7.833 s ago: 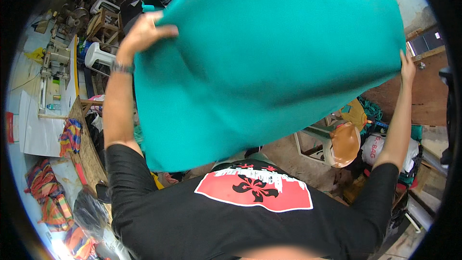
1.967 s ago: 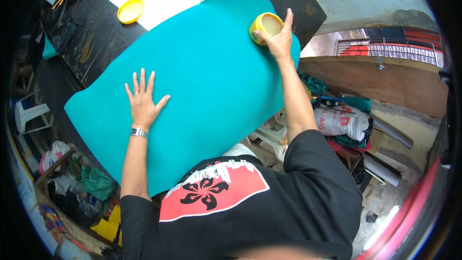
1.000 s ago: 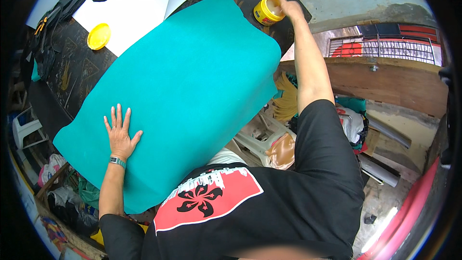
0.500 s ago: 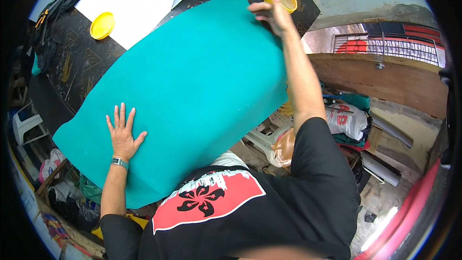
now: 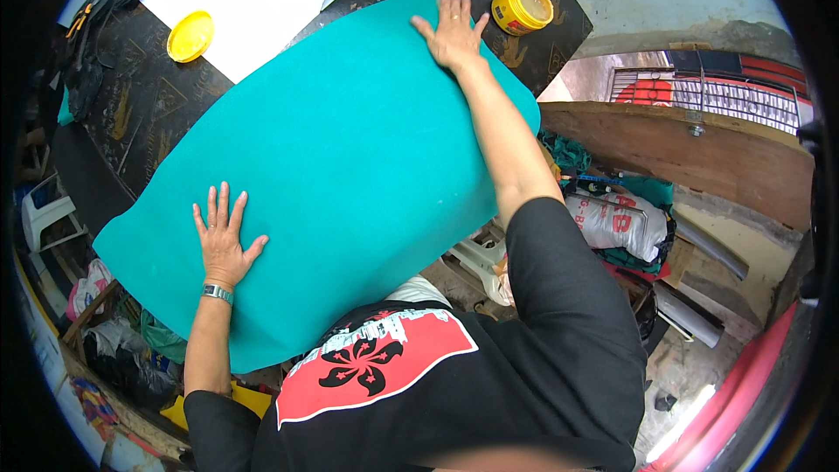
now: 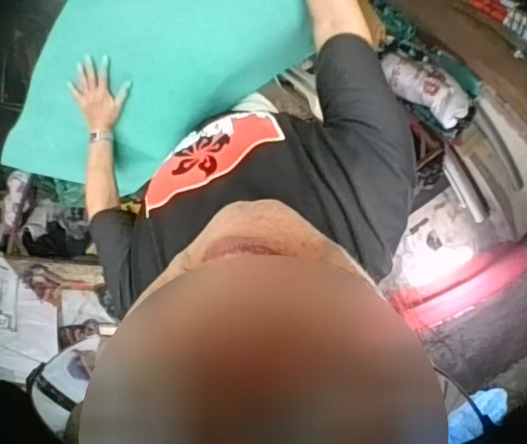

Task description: The person unfolds a large green fabric sheet on a workbench, smooths it out, and rubs a yellow container over its surface to apply a coating. The person repeatedly adjusts and flattens the fabric while spreading the substance across the sheet.

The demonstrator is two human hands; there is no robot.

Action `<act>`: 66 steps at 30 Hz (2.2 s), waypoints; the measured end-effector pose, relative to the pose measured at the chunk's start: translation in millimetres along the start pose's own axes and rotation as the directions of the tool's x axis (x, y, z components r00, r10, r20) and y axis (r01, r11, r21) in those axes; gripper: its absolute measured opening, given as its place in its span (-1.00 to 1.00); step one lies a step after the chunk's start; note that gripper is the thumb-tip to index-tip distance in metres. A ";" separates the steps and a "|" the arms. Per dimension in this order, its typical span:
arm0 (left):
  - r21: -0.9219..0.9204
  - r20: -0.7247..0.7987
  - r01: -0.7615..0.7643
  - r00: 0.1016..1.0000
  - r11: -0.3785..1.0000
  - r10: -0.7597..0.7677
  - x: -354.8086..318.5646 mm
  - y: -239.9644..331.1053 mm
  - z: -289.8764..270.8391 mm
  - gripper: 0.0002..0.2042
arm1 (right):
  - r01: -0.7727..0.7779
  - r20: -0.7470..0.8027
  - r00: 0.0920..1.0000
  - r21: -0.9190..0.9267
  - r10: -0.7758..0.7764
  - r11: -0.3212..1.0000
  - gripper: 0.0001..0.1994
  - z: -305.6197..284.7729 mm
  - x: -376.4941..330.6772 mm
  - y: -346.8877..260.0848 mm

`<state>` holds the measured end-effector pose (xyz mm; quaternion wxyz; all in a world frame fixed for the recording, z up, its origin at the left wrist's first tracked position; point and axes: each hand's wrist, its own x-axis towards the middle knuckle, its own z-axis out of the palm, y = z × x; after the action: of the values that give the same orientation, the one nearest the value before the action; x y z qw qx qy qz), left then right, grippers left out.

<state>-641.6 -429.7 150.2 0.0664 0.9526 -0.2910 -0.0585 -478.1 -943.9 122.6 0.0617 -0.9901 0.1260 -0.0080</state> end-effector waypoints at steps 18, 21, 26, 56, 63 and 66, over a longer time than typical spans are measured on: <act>-0.021 -0.038 0.006 0.999 1.000 -0.006 0.5 0.4 0.3 -0.18 | 0.298 0.082 0.954 -0.135 -0.289 0.945 -0.07 1.2 23.1 16.5; -0.031 -0.048 0.012 0.999 0.999 -0.014 0.1 1.5 0.3 -0.18 | 0.357 0.102 0.932 -0.103 -0.348 0.928 -0.09 0.1 15.7 0.3; -0.041 -0.062 0.018 0.998 0.999 -0.021 0.2 2.1 -1.2 -0.18 | 0.443 0.086 0.894 -0.036 -0.439 0.896 -0.10 6.6 -4.7 -42.0; -0.099 -0.181 0.475 0.856 0.875 -0.485 -19.5 24.2 12.4 0.05 | 0.468 0.097 0.870 0.142 -0.483 0.872 -0.15 25.9 -129.9 -245.5; -0.141 -0.173 0.491 0.843 0.860 -0.510 -19.8 23.3 15.4 0.11 | 0.342 0.051 0.936 0.088 -0.348 0.935 0.00 25.8 -88.2 -203.1; -0.189 -0.169 0.501 0.831 0.845 -0.530 -21.8 21.0 18.3 0.15 | 0.416 0.078 0.902 0.115 -0.425 0.902 0.00 35.0 -108.5 -267.9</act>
<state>-673.8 -436.4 137.1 0.1442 0.9895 -0.0093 0.0092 -515.5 -655.2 121.1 0.1121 -0.9889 -0.0945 0.0229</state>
